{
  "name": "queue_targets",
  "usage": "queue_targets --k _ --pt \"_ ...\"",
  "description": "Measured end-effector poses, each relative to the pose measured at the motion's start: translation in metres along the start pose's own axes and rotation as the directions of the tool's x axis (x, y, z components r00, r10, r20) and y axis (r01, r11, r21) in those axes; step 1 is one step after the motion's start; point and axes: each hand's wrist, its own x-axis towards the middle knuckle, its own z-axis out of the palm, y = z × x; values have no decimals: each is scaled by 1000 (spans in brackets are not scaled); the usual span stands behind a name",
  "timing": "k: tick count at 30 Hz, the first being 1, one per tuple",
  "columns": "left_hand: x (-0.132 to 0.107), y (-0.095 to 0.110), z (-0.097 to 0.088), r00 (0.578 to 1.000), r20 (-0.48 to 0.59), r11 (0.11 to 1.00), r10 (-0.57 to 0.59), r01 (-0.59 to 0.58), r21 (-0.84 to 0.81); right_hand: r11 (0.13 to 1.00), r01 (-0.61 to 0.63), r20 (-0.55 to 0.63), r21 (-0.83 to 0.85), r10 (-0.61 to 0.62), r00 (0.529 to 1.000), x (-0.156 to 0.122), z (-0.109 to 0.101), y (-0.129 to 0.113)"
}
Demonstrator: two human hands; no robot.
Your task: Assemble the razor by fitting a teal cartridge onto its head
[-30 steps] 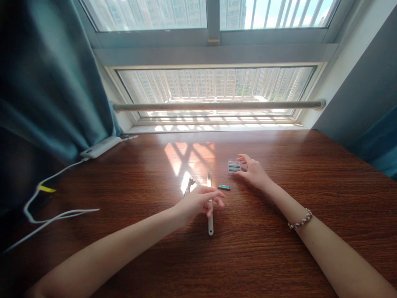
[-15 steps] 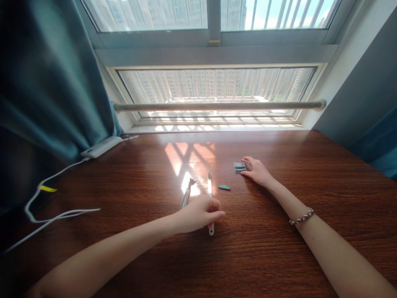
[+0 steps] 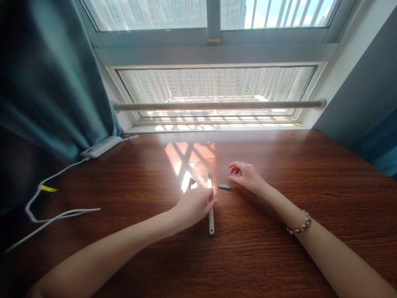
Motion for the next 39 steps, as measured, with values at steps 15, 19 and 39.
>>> queue_targets --k 15,19,39 --pt "3 -6 5 1000 -30 995 -5 2 -104 984 -5 166 178 -25 986 -10 18 -21" --pt "7 -6 3 985 -167 922 -41 -27 -387 984 33 90 177 -49 995 -10 16 -24" --pt "20 -5 1 980 189 -544 67 194 -816 915 211 -184 345 -155 971 -16 8 -54"
